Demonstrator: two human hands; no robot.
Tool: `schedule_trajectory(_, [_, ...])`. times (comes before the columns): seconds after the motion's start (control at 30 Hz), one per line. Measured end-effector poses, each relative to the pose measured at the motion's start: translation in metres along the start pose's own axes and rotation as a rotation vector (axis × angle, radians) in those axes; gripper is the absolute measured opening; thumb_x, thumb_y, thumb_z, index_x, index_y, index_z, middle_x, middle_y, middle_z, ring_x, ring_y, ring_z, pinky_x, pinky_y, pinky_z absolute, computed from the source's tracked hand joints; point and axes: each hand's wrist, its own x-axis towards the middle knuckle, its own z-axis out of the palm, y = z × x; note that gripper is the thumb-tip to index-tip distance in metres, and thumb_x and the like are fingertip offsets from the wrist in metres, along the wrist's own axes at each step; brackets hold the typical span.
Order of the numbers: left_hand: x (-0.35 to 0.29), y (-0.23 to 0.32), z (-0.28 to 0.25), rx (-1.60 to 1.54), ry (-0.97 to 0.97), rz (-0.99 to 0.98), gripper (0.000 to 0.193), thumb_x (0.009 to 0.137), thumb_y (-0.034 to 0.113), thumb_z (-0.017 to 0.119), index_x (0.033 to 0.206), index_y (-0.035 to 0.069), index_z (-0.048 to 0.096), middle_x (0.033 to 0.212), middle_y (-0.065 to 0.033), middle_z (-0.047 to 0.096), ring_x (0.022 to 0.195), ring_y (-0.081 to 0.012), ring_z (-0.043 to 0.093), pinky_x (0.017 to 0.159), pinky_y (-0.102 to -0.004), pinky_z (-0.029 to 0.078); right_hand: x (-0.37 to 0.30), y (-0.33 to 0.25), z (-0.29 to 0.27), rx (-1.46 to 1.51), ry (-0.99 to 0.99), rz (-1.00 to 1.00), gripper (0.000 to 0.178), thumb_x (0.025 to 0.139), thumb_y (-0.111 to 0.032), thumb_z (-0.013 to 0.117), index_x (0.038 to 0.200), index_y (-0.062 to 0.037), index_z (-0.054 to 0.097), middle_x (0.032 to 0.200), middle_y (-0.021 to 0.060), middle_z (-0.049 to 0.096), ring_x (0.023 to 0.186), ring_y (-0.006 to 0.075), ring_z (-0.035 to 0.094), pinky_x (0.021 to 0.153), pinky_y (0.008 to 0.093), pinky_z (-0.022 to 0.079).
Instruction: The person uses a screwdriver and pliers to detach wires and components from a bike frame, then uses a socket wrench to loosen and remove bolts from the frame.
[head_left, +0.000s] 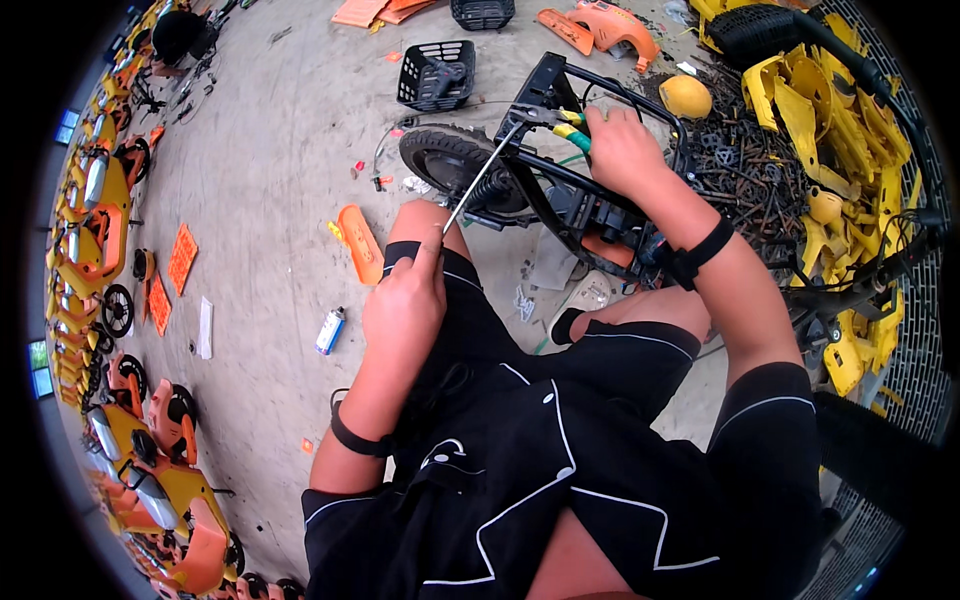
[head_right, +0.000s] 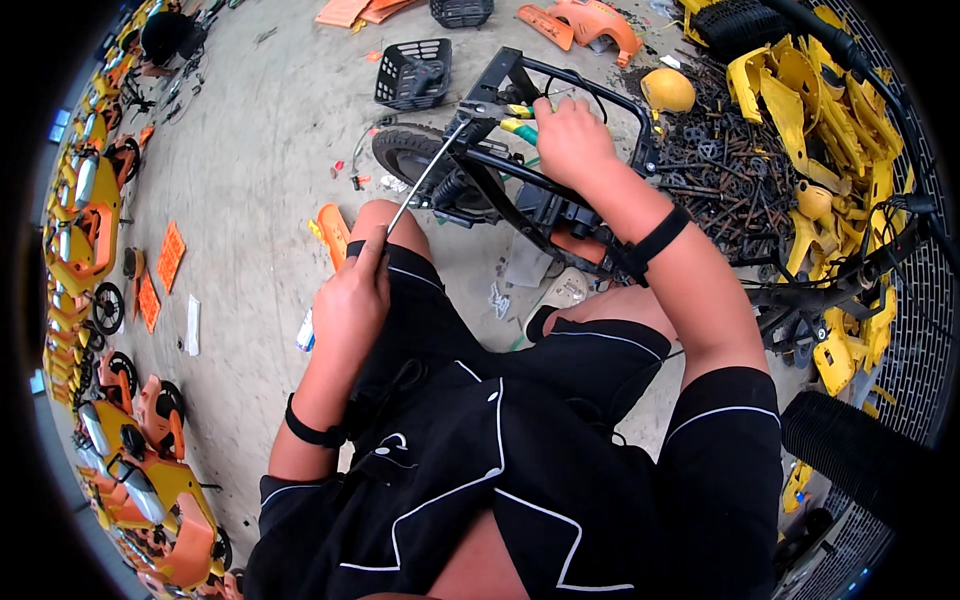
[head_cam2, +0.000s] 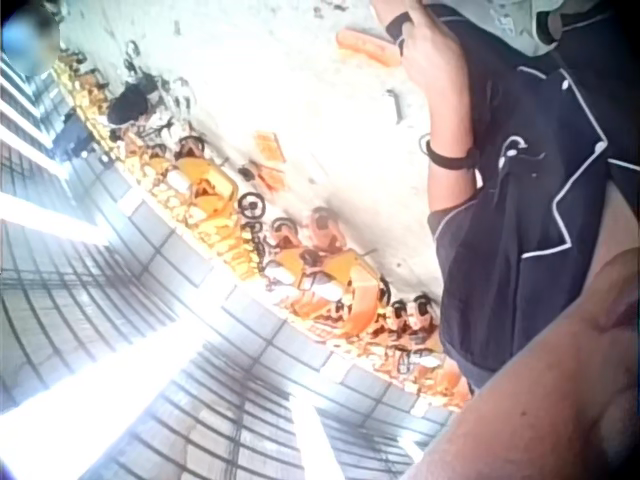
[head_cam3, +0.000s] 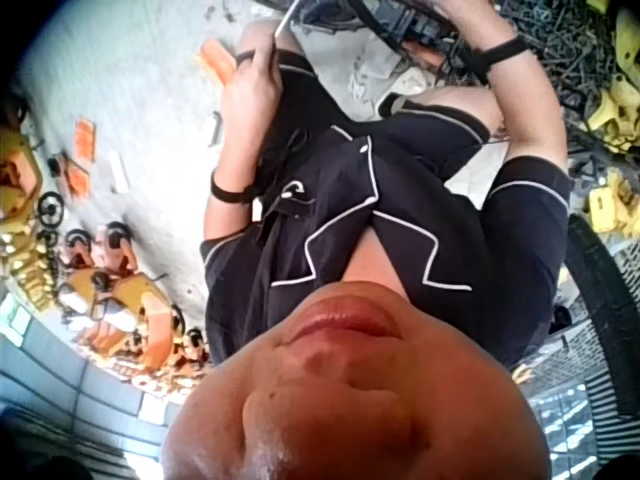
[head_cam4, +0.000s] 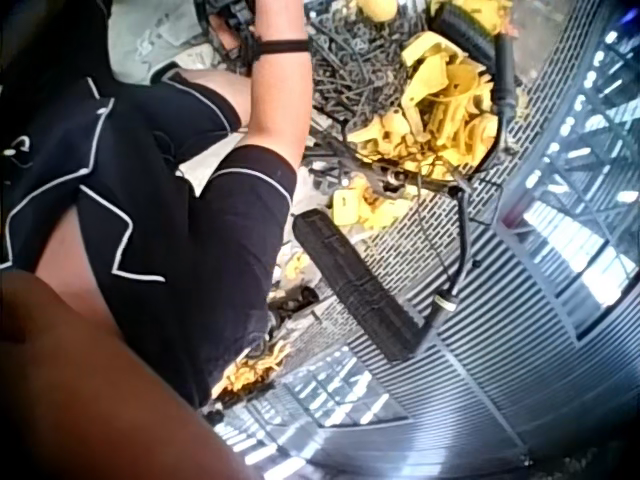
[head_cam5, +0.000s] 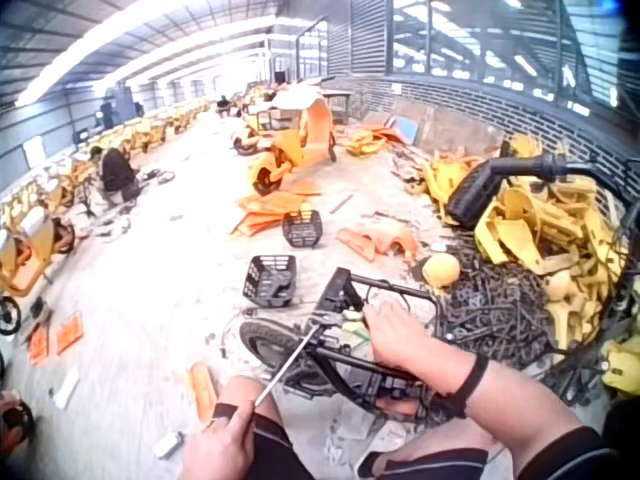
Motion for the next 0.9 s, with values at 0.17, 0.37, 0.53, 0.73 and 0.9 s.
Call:
schedule_trajectory(0.17, [0.003, 0.001, 0.0, -0.008, -0.007, 0.002, 0.037, 0.099, 0.019, 0.064, 0.136, 0.018, 0.062, 0.073, -0.0169, 0.065, 0.062, -0.0386, 0.066, 0.055, -0.0466, 0.054, 0.021, 0.033, 0.01, 0.011, 0.055, -0.172, 0.042, 0.082, -0.005, 0.067, 0.122, -0.0048, 0.056, 0.111, 0.0186, 0.063, 0.109, 0.0371, 0.061, 0.089, 0.0454, 0.056])
schedule_trajectory(0.37, [0.002, 0.002, -0.002, -0.012, -0.015, -0.012, 0.035, 0.099, 0.017, 0.064, 0.134, 0.017, 0.064, 0.075, -0.0169, 0.065, 0.064, -0.0382, 0.066, 0.056, -0.0458, 0.054, 0.062, 0.063, 0.019, -0.017, 0.109, -0.357, 0.066, 0.077, 0.0, 0.074, 0.138, -0.0133, 0.053, 0.121, 0.0117, 0.061, 0.118, 0.0334, 0.059, 0.094, 0.043, 0.055])
schedule_trajectory(0.53, [0.0, -0.001, -0.006, -0.036, -0.01, -0.014, 0.035, 0.098, 0.018, 0.065, 0.133, 0.016, 0.065, 0.079, -0.0176, 0.067, 0.066, -0.0395, 0.067, 0.058, -0.0464, 0.055, 0.061, 0.063, 0.023, 0.18, 0.09, -0.379, 0.067, 0.078, 0.003, 0.07, 0.14, -0.0124, 0.052, 0.123, 0.014, 0.06, 0.119, 0.0371, 0.056, 0.096, 0.0479, 0.053])
schedule_trajectory(0.73, [0.002, -0.001, -0.007, -0.047, -0.031, -0.034, 0.033, 0.099, 0.022, 0.064, 0.131, 0.017, 0.065, 0.082, -0.0183, 0.068, 0.067, -0.0408, 0.067, 0.057, -0.0486, 0.055, 0.0, 0.033, -0.021, 0.872, -0.353, 0.171, 0.08, 0.076, -0.001, 0.061, 0.153, -0.008, 0.041, 0.13, 0.0164, 0.06, 0.116, 0.0298, 0.06, 0.099, 0.0374, 0.049])
schedule_trajectory(0.9, [-0.001, -0.004, -0.006, -0.021, -0.027, -0.036, 0.032, 0.1, 0.025, 0.063, 0.13, 0.018, 0.065, 0.084, -0.0174, 0.069, 0.067, -0.0407, 0.068, 0.056, -0.0492, 0.056, -0.004, 0.049, -0.028, 1.195, -0.423, 0.341, 0.086, 0.076, -0.004, 0.062, 0.158, -0.0084, 0.036, 0.123, 0.0129, 0.061, 0.104, 0.0218, 0.059, 0.088, 0.0311, 0.049])
